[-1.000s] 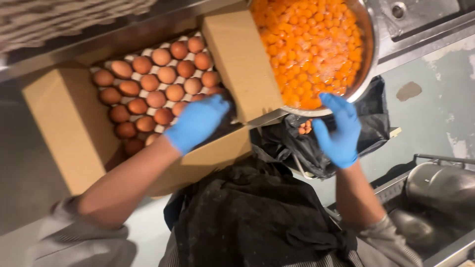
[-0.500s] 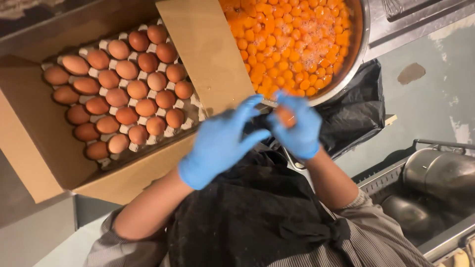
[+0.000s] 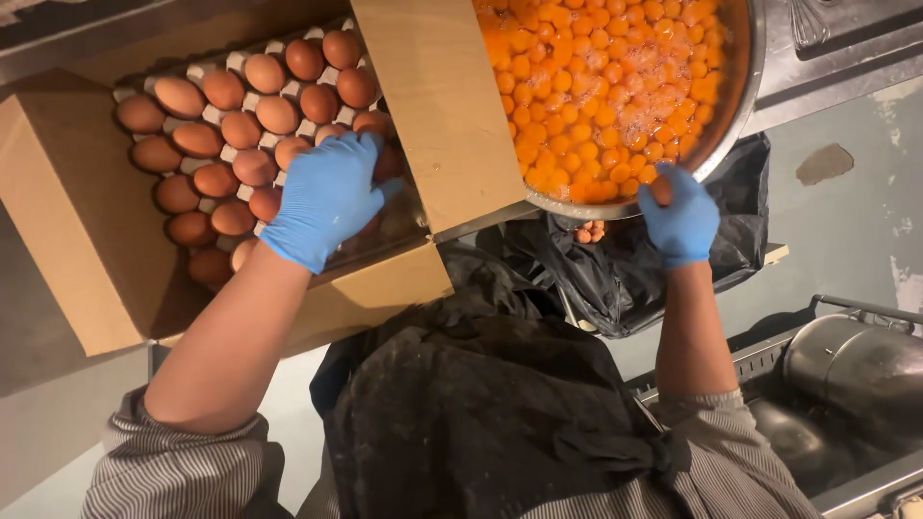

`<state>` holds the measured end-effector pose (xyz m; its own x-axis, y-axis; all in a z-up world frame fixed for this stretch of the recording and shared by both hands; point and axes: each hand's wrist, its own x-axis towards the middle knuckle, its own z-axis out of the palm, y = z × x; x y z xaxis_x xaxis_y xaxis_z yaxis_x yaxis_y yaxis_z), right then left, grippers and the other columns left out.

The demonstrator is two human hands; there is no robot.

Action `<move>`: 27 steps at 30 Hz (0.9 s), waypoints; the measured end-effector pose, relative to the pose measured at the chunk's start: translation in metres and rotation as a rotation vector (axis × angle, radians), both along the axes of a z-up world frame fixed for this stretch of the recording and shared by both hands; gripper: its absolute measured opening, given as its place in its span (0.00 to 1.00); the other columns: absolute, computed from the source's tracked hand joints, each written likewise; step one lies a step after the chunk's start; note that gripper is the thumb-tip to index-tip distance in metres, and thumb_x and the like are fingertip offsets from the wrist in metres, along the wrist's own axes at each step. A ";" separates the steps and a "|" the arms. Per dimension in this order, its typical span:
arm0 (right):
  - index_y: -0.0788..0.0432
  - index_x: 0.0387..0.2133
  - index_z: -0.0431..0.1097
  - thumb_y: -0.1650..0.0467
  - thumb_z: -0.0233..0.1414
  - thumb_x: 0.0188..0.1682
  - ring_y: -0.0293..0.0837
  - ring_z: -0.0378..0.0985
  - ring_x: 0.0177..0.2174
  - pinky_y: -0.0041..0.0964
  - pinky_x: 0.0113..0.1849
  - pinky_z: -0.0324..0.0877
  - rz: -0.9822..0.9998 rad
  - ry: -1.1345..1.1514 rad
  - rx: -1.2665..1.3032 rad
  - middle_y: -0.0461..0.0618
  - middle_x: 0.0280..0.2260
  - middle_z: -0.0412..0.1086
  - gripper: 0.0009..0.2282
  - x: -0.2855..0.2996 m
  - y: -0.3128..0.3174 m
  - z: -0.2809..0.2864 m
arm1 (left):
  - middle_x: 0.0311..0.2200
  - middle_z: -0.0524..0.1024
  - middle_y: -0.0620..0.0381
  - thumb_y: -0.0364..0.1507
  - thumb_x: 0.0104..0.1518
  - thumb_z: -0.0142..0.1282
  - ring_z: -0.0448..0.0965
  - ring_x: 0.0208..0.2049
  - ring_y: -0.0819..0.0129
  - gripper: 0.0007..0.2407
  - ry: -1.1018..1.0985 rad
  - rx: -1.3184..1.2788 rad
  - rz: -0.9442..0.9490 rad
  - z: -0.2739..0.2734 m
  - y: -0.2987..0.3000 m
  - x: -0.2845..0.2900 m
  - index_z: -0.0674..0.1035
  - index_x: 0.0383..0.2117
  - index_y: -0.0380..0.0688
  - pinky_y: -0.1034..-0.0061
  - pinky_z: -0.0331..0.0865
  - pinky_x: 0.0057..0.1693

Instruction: Cracking eggs into a large bowl in a bakery kitchen.

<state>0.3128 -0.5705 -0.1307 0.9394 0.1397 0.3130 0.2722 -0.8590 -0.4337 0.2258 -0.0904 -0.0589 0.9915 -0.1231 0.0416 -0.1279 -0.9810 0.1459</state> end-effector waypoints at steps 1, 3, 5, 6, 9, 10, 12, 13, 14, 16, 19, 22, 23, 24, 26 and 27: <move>0.59 0.50 0.76 0.67 0.63 0.51 0.59 0.79 0.45 0.48 0.47 0.74 0.011 0.046 -0.055 0.59 0.45 0.76 0.16 0.003 -0.006 -0.007 | 0.27 0.76 0.49 0.42 0.53 0.62 0.78 0.30 0.54 0.17 -0.009 0.035 -0.007 -0.002 -0.002 0.001 0.76 0.32 0.39 0.61 0.71 0.30; 0.59 0.48 0.77 0.67 0.64 0.50 0.60 0.79 0.43 0.49 0.46 0.74 0.030 0.083 -0.108 0.59 0.45 0.77 0.15 0.010 -0.007 -0.005 | 0.26 0.76 0.50 0.43 0.49 0.63 0.78 0.30 0.54 0.18 -0.025 0.073 -0.007 -0.009 -0.002 0.003 0.76 0.32 0.39 0.62 0.70 0.29; 0.60 0.50 0.75 0.69 0.65 0.47 0.61 0.79 0.44 0.49 0.47 0.74 0.115 -0.055 -0.066 0.60 0.45 0.76 0.17 0.009 0.000 0.010 | 0.28 0.76 0.55 0.33 0.52 0.62 0.77 0.31 0.63 0.11 0.004 0.360 0.007 -0.023 -0.003 -0.001 0.77 0.37 0.45 0.70 0.70 0.30; 0.60 0.50 0.75 0.69 0.65 0.47 0.61 0.79 0.44 0.49 0.47 0.74 0.118 -0.047 -0.065 0.60 0.45 0.76 0.17 0.012 0.005 0.013 | 0.28 0.76 0.55 0.33 0.52 0.62 0.77 0.31 0.63 0.11 0.012 0.360 0.008 -0.021 -0.003 -0.001 0.77 0.37 0.45 0.70 0.70 0.30; 0.62 0.48 0.69 0.68 0.64 0.48 0.61 0.80 0.42 0.47 0.44 0.75 0.066 -0.020 0.097 0.61 0.43 0.75 0.18 0.024 0.016 0.017 | 0.25 0.76 0.54 0.44 0.49 0.63 0.77 0.30 0.59 0.19 -0.067 0.244 -0.088 -0.020 -0.007 0.006 0.78 0.39 0.44 0.65 0.70 0.30; 0.61 0.47 0.70 0.67 0.65 0.47 0.62 0.80 0.39 0.49 0.41 0.74 0.046 -0.017 0.043 0.61 0.40 0.75 0.18 0.033 0.019 0.014 | 0.26 0.76 0.56 0.42 0.50 0.63 0.77 0.30 0.61 0.17 -0.072 0.298 -0.074 -0.022 -0.006 0.008 0.78 0.40 0.45 0.66 0.70 0.30; 0.61 0.47 0.70 0.66 0.66 0.47 0.63 0.80 0.37 0.50 0.38 0.74 0.024 -0.009 -0.012 0.61 0.37 0.76 0.19 0.047 0.024 0.007 | 0.26 0.76 0.57 0.40 0.52 0.62 0.77 0.29 0.63 0.16 -0.073 0.350 -0.062 -0.022 -0.005 0.009 0.78 0.42 0.47 0.67 0.70 0.30; 0.60 0.46 0.72 0.65 0.66 0.49 0.64 0.80 0.36 0.51 0.38 0.74 0.026 -0.019 -0.051 0.61 0.36 0.76 0.17 0.054 0.025 0.000 | 0.26 0.76 0.56 0.42 0.50 0.62 0.77 0.29 0.61 0.18 -0.068 0.313 -0.065 -0.021 -0.005 0.009 0.78 0.40 0.46 0.66 0.70 0.31; 0.58 0.45 0.73 0.64 0.66 0.52 0.64 0.80 0.36 0.52 0.37 0.74 0.027 -0.030 -0.091 0.61 0.35 0.77 0.15 0.060 0.026 -0.007 | 0.25 0.76 0.54 0.45 0.47 0.62 0.77 0.29 0.60 0.20 -0.063 0.275 -0.068 -0.020 -0.005 0.009 0.78 0.39 0.46 0.65 0.70 0.31; 0.58 0.44 0.73 0.62 0.66 0.52 0.64 0.80 0.35 0.52 0.37 0.74 0.052 -0.011 -0.122 0.61 0.33 0.76 0.15 0.067 0.036 -0.002 | 0.27 0.76 0.56 0.41 0.51 0.62 0.77 0.31 0.61 0.15 -0.078 0.350 -0.079 -0.031 0.001 0.007 0.78 0.39 0.48 0.67 0.70 0.32; 0.57 0.41 0.75 0.58 0.66 0.52 0.64 0.80 0.32 0.53 0.35 0.74 0.058 0.028 -0.193 0.61 0.30 0.76 0.17 0.072 0.042 0.013 | 0.28 0.76 0.56 0.39 0.53 0.62 0.77 0.31 0.62 0.13 -0.087 0.379 -0.084 -0.032 0.001 0.009 0.78 0.39 0.50 0.68 0.70 0.33; 0.57 0.43 0.76 0.58 0.67 0.52 0.64 0.80 0.32 0.54 0.35 0.73 0.031 0.017 -0.206 0.62 0.30 0.76 0.17 0.074 0.034 0.025 | 0.27 0.76 0.55 0.41 0.51 0.63 0.78 0.32 0.60 0.15 -0.084 0.316 -0.073 -0.025 0.002 0.010 0.78 0.38 0.48 0.66 0.71 0.32; 0.58 0.45 0.76 0.60 0.67 0.52 0.64 0.80 0.34 0.53 0.36 0.73 0.016 -0.005 -0.189 0.63 0.32 0.77 0.17 0.072 0.028 0.027 | 0.28 0.76 0.54 0.41 0.50 0.63 0.78 0.33 0.59 0.15 -0.083 0.286 -0.077 -0.023 0.002 0.009 0.78 0.37 0.47 0.66 0.71 0.33; 0.58 0.45 0.76 0.60 0.67 0.52 0.64 0.80 0.34 0.53 0.36 0.73 0.015 -0.003 -0.188 0.63 0.32 0.77 0.17 0.067 0.014 0.028 | 0.28 0.76 0.54 0.41 0.50 0.63 0.78 0.33 0.59 0.15 -0.081 0.287 -0.078 -0.020 0.003 0.008 0.78 0.37 0.47 0.66 0.71 0.33; 0.65 0.56 0.71 0.71 0.63 0.54 0.54 0.81 0.49 0.44 0.50 0.74 0.069 -0.121 0.142 0.63 0.50 0.76 0.19 0.060 -0.013 0.029 | 0.27 0.76 0.51 0.42 0.52 0.64 0.78 0.32 0.57 0.16 0.017 0.215 -0.032 -0.014 0.005 0.007 0.77 0.36 0.44 0.64 0.71 0.31; 0.65 0.56 0.71 0.71 0.63 0.54 0.54 0.81 0.49 0.44 0.50 0.74 0.070 -0.120 0.144 0.63 0.50 0.76 0.19 0.052 -0.026 0.026 | 0.27 0.76 0.51 0.42 0.52 0.64 0.78 0.32 0.57 0.16 0.018 0.216 -0.031 -0.010 0.009 0.004 0.77 0.36 0.44 0.64 0.71 0.31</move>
